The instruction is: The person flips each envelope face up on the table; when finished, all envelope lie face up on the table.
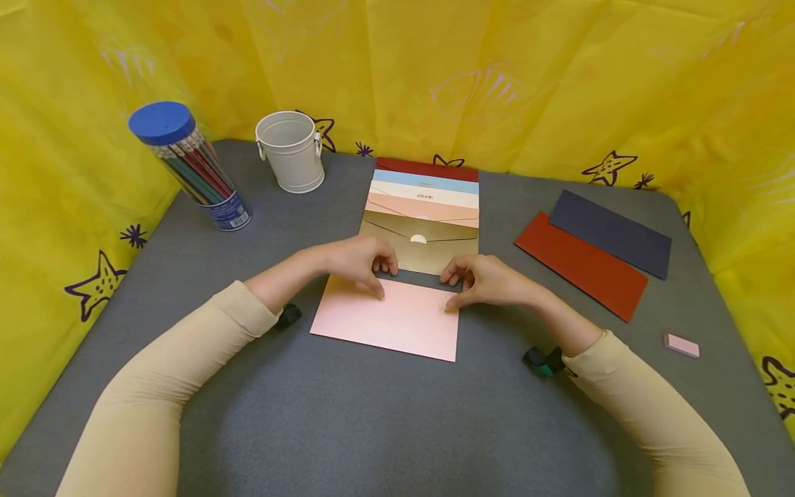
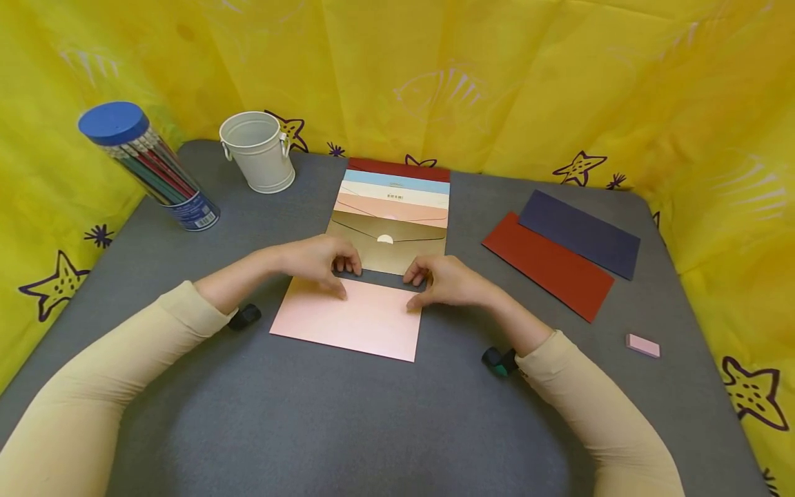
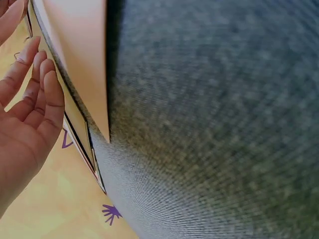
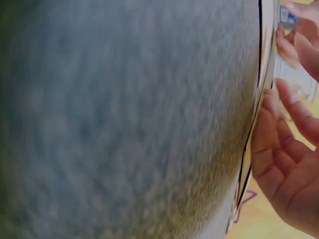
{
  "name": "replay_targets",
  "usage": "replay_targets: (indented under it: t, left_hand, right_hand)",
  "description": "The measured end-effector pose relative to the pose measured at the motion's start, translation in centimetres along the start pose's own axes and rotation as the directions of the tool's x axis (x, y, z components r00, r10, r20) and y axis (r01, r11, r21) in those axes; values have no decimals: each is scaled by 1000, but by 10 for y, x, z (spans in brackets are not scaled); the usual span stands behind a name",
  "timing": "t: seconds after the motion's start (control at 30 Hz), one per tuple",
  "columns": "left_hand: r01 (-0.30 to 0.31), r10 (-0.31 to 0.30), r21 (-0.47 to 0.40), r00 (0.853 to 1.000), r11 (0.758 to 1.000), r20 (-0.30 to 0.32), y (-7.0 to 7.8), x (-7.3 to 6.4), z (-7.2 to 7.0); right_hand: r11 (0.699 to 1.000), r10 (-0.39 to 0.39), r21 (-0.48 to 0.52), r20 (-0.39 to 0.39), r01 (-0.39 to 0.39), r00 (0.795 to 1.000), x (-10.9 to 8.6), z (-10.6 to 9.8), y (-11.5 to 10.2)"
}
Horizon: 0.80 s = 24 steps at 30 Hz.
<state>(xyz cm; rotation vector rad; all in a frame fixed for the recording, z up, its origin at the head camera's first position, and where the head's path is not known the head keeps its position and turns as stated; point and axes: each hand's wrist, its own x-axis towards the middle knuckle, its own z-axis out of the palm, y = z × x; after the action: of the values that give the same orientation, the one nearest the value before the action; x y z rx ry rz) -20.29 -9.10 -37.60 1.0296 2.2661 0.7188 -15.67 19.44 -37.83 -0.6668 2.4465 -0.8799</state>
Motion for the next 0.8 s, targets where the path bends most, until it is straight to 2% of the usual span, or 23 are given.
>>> replay_targets:
  t: [0.23,0.47,0.63,0.8]
  left_hand:
    - [54,-54,12,998,998,34,1,1,3]
    - [38,-40,63,999,997,30,0,1,6]
    - [35,-37,112,999,993,17,-2,1,8]
    - [33,-36,187,999,982,9,-1,2,9]
  right_hand:
    - [997,-38,-63,50,41,998,2,8,-3]
    - [979,-69,-188,29,73,997,1,13,-5]
    - [962,-62,-265,19,65,998,1,16,-7]
    - [962,-49,-267,5,48,999,1,17,-7]
